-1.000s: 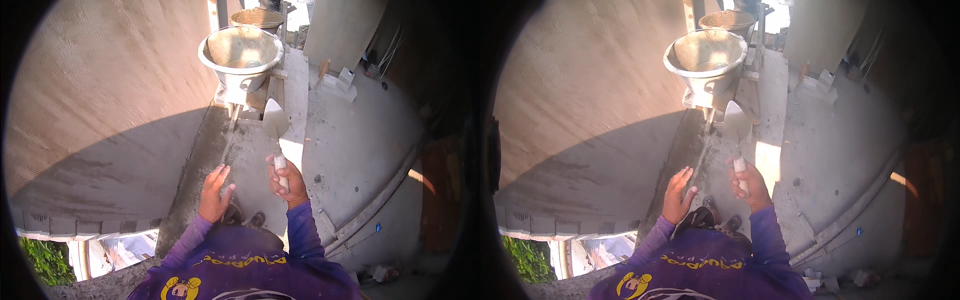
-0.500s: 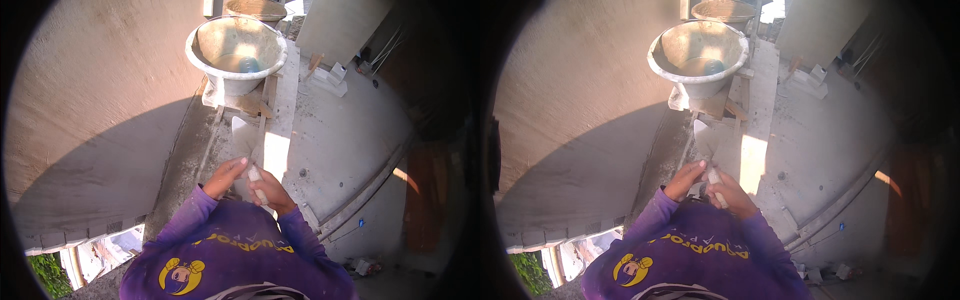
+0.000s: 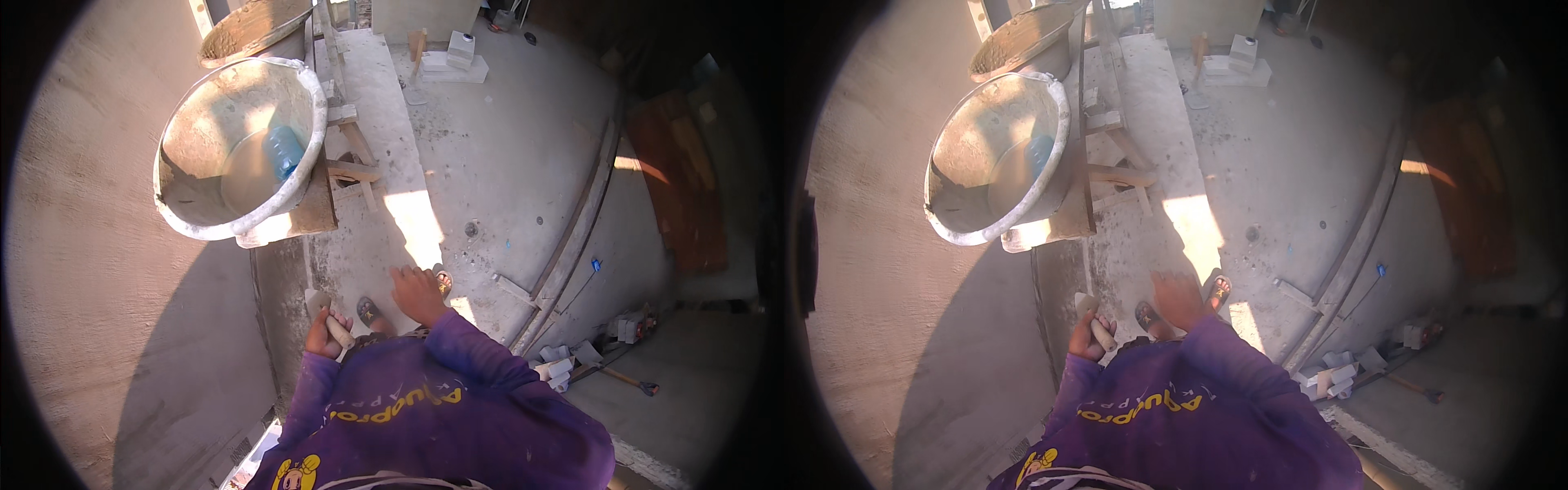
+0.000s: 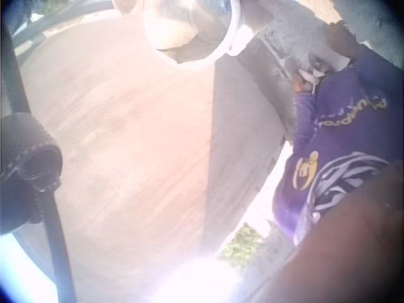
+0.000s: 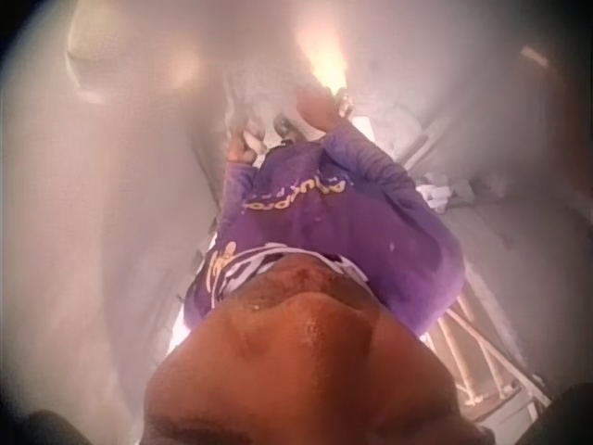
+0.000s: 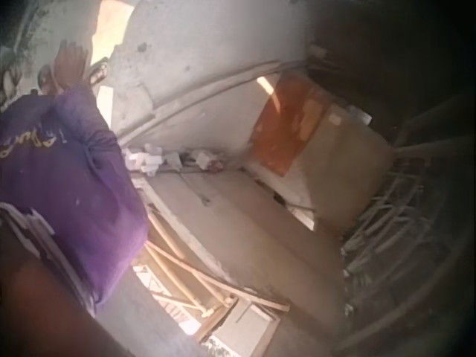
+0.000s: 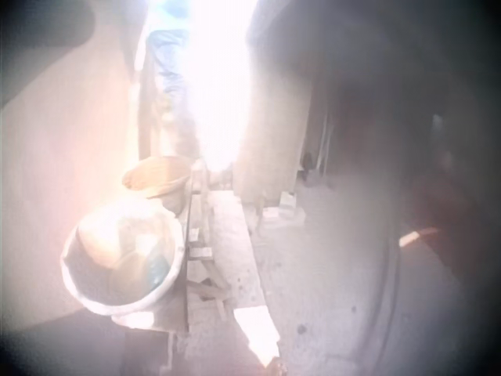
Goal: The person smooths a vertical wall surface with a trowel, moving the tool in consistent strokes to even the plaster. The person then steps back and scrapes excess material from the trowel using a small metal object.
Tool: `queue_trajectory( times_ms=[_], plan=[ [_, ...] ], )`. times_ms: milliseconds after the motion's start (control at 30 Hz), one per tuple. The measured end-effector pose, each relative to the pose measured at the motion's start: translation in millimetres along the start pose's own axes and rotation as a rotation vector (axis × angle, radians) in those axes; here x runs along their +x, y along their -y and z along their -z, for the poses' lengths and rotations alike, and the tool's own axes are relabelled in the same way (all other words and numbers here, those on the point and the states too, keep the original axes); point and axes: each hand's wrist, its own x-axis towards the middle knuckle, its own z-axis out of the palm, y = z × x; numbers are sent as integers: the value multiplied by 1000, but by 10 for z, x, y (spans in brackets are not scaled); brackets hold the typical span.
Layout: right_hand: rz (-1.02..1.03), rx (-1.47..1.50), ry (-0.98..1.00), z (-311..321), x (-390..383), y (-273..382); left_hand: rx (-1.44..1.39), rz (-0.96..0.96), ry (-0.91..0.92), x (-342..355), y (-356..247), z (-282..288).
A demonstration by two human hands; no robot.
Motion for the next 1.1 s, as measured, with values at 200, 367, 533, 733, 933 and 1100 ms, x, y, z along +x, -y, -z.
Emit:
queue_trajectory(
  times_ms=[200, 367, 533, 733, 933, 1100],
  plan=[
    [-803, 118, 61, -51, -862, -2132, 196, 10, -206, 420, -13, -177],
    [-251, -465, 991, -907, -2569, -4006, 720, -103, -183, 987, 93, -390],
    [-389, -323, 918, -1255, -2737, -4347, 1735, -304, -448, 1128, 234, -123],
    [-1120, 916, -461, -152, -1825, -3562, 2433, -178, -162, 1861, -119, 32],
    [-1286, 1155, -556, -138, -2192, -3626, 2503, -236, 76, 2548, -344, -612],
    [-1655, 1064, -264, -985, -2954, -3920, 1910, -266, 96, 2342, 304, -2509]
  ],
)
